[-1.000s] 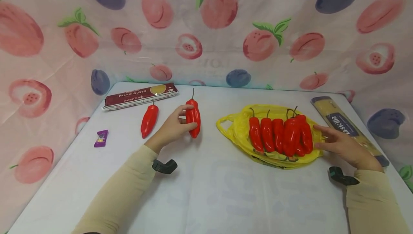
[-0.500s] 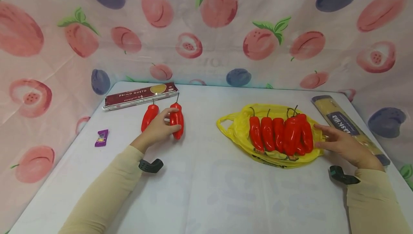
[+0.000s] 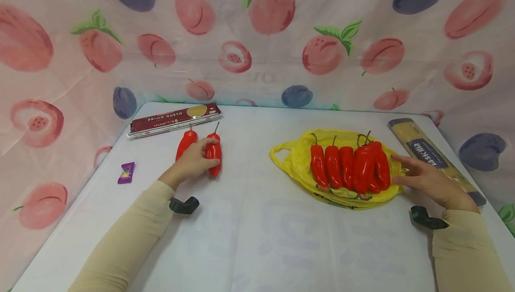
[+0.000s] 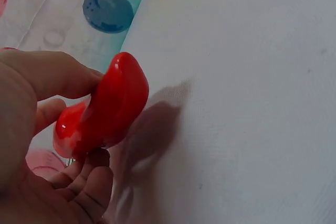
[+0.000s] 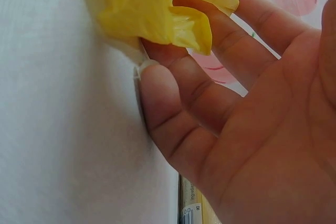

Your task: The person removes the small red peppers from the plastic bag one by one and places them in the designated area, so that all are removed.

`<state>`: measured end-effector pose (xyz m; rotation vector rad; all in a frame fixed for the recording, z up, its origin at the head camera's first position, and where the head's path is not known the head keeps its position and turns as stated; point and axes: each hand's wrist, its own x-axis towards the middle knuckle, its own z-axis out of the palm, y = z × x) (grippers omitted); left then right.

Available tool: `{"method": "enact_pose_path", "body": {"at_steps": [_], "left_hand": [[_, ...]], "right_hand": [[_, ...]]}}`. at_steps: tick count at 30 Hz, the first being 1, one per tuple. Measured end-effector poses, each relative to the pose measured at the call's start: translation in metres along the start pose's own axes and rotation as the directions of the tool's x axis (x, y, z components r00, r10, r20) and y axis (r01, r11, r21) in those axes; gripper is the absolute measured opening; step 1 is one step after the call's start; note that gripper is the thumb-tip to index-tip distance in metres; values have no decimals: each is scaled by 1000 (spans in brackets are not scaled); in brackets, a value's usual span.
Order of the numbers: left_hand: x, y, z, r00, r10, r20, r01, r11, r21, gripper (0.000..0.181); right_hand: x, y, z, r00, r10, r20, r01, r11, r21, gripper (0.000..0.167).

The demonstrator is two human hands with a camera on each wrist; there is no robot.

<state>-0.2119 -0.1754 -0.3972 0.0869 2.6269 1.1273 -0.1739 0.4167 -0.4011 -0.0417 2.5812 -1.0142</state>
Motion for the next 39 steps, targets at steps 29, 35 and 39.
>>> {"method": "enact_pose_path", "body": {"at_steps": [29,35,39], "left_hand": [[-1,-1,-8,999,-48,-7,48,994,99,65],[-3,2,-10,997,-68,-23,69,994,83,65],[-4,2,-10,997,-70,-35,72,994,87,64]], "right_hand": [[-1,-2,0,1000,22,-2,-22,1000,-23,94],[-1,-2,0,1000,30,4,-30,1000,-4,96],[-1,-2,0,1000,27,6,-27,1000,6,95]]}}
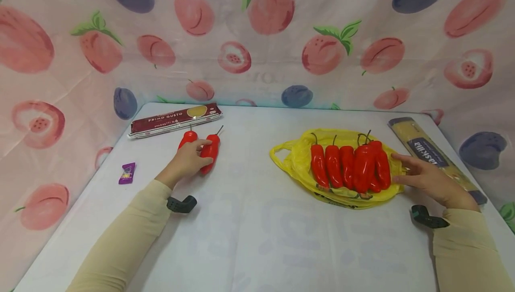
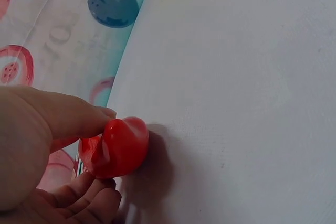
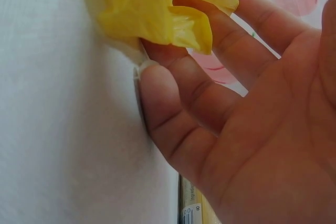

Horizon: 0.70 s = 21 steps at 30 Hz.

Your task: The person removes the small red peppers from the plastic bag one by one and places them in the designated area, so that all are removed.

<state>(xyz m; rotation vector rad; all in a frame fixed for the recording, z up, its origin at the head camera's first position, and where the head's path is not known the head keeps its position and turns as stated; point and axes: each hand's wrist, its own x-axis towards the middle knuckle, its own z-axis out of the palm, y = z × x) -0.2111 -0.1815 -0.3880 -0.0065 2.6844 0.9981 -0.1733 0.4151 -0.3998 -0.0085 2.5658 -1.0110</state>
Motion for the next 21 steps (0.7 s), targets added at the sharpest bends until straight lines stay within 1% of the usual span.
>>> {"method": "enact_pose_path", "body": {"at_steps": [8,15,18,20,21], "left_hand": [[0,-1,3,1000,-5,-25,5,1000,18,65],[0,2,4,999,-12,-43,13,1000,24,65],[-2,6,4,998,-16,-69,16,1000,1,67],[-3,10,4,995,1,-100,-2,1000,-11,69],[-3,13,4,993,18,-119,-20,1000,-15,70]], "right_hand": [[0,-2,0,1000,24,2,-24,1000,-14,96],[1,0,0,1000,13,-1,-13,1000,-21,96],[1,0,0,1000,9,-2,-9,1000,-12,96],[1,1,0,1000,10,-4,-10,1000,-10,96],[0,1,0,1000,10,-4,-10,1000,-10,96]]}}
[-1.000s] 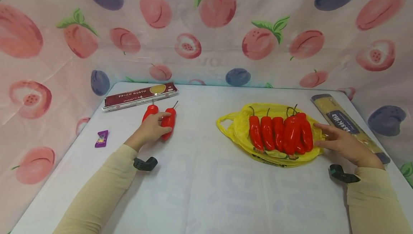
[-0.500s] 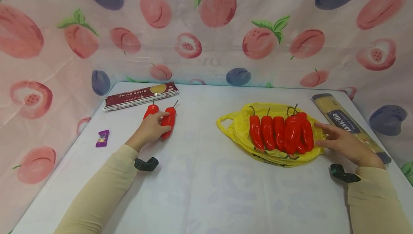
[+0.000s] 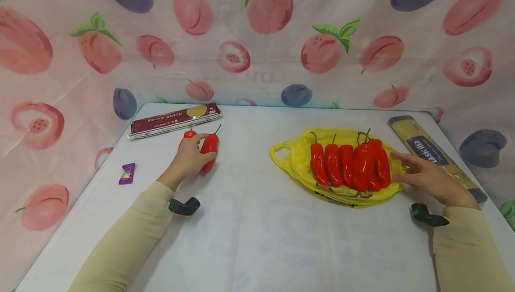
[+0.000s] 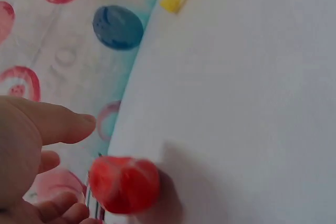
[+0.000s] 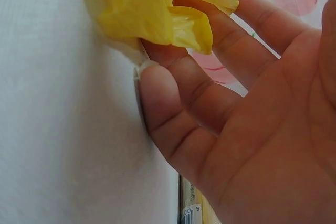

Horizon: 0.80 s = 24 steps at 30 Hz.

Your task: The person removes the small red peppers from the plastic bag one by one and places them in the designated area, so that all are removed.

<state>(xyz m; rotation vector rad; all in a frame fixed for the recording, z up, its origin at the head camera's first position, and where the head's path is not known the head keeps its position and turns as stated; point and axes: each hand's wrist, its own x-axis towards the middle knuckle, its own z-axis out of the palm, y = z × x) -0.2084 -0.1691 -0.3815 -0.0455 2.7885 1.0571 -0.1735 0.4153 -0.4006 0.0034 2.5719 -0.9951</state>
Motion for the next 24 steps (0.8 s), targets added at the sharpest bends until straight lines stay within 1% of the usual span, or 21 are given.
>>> {"method": "enact_pose_path", "body": {"at_steps": [2,5,9,13,15,17,20,24], "left_hand": [[-1,8,0,999,43,-31,-43,999,-3,70],[-4,25,2,992,115,-50,-115,993,-1,70],[-8,48,10,983,183,-15,-183,982,-44,70],[-9,69,24,969,244,42,-239,966,-102,69],[-7,78,33,958,279,69,-271,956,-115,67],[-5,86,43,943,319,95,-306,943,-129,65],[-2,100,56,915,380,134,-359,921,-154,62],[0,117,73,877,442,186,-410,893,-188,60]], "right_hand": [[-1,0,-1,1000,2,0,-2,1000,0,96],[-1,1,-1,1000,3,0,-3,1000,2,97],[-1,0,-1,1000,5,-5,-5,1000,6,96],[-1,-1,-1,1000,13,-5,-13,1000,-3,97],[-1,-2,-1,1000,15,-5,-15,1000,-6,97],[0,-2,-1,1000,12,-5,-12,1000,-4,97],[1,-2,-1,1000,6,-9,-6,1000,6,95],[1,0,0,1000,3,-9,-2,1000,27,93]]}}
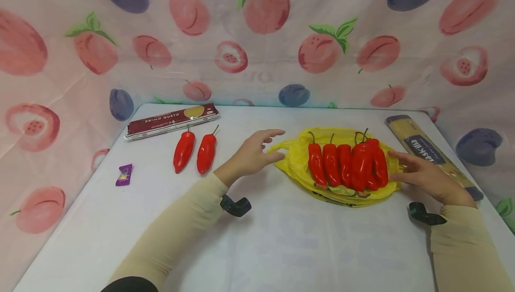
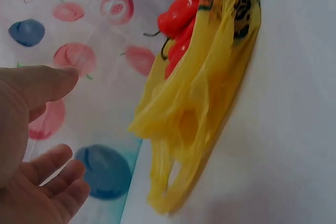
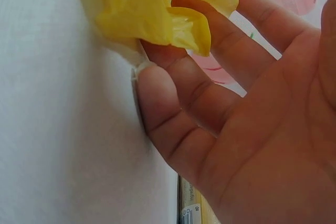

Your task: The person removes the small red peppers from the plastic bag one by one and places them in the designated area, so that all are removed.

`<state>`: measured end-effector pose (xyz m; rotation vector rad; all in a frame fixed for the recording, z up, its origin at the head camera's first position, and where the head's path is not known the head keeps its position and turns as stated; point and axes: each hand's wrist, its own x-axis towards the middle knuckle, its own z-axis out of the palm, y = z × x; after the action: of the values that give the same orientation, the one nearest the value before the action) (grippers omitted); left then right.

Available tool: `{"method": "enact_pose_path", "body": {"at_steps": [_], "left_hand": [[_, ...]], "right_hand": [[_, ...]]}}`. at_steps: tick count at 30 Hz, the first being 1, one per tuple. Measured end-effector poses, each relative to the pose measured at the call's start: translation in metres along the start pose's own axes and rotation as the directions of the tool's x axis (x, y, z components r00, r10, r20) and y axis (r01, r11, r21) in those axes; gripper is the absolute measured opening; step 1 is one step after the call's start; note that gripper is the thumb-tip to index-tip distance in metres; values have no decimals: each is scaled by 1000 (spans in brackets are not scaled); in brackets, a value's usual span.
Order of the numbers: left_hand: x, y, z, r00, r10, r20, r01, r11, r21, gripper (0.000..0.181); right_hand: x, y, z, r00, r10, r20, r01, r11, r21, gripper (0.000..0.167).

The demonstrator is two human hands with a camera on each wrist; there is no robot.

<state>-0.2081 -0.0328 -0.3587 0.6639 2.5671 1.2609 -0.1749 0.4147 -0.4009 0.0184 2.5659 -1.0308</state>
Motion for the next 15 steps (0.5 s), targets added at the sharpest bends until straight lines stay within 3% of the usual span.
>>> {"method": "enact_pose_path", "body": {"at_steps": [9,15], "left_hand": [[19,21,49,986,97,132,-89,994,-65,59],[30,34,75,976,136,170,-129,990,-51,60]], "right_hand": [[-3,-1,1,1000,30,-2,-30,999,-23,94],[-1,-2,1,998,44,-36,-46,998,-39,91]]}}
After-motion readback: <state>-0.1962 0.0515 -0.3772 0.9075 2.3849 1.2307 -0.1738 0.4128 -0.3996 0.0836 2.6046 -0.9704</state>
